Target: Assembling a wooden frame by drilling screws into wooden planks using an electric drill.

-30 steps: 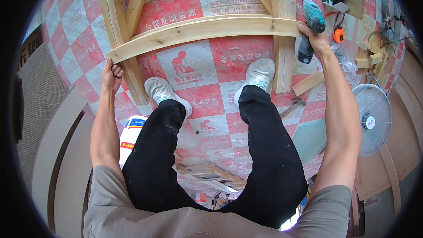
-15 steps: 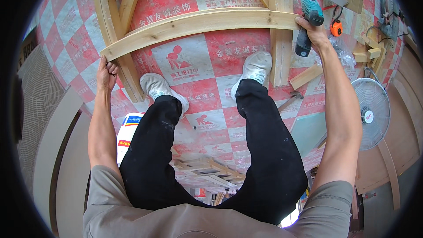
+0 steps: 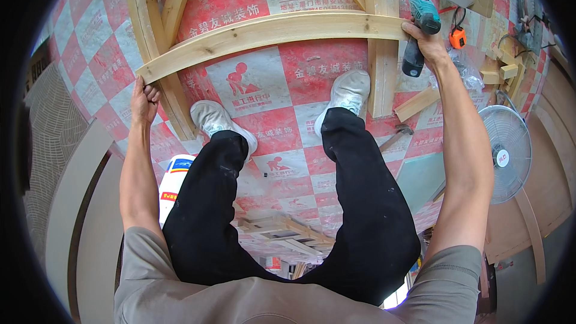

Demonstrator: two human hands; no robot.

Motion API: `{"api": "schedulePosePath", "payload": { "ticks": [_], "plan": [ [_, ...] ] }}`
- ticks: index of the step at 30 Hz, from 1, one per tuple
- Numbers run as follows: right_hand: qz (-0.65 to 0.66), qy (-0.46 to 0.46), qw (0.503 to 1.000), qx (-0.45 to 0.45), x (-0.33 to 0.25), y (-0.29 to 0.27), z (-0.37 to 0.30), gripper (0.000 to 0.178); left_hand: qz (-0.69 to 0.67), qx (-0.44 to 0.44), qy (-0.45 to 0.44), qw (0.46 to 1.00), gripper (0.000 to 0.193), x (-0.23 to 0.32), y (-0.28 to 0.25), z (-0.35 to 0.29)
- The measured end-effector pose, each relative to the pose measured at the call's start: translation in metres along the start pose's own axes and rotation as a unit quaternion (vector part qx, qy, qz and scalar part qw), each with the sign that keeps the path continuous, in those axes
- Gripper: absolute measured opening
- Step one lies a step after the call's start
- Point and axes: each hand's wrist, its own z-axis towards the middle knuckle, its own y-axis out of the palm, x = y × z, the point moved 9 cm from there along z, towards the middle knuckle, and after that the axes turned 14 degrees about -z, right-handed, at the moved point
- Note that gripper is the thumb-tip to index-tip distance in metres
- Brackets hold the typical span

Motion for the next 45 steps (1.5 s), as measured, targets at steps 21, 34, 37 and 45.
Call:
{"api": "schedulePosePath", "payload": {
  "ticks": [21,34,37,45],
  "plan": [
    [-0.014,-0.023,1.000,0.015,0.000,-0.007,0.000,0.035,-0.003,0.006,0.019,1.000,0.028,-0.005,-0.004,0.004],
    [-0.008,-0.009,1.000,0.009,0.007,-0.011,0.003,0.041,0.003,0.006,0.033,0.999,0.030,-0.010,0.010,0.000],
    [0.000,0.007,1.000,0.005,0.010,-0.005,0.000,0.043,0.007,0.009,0.029,1.000,0.030,-0.006,0.009,-0.003],
    [0.001,0.010,1.000,0.010,0.007,-0.004,-0.002,0.044,0.005,0.010,0.033,0.999,0.030,-0.007,0.006,-0.001]
  ]
}}
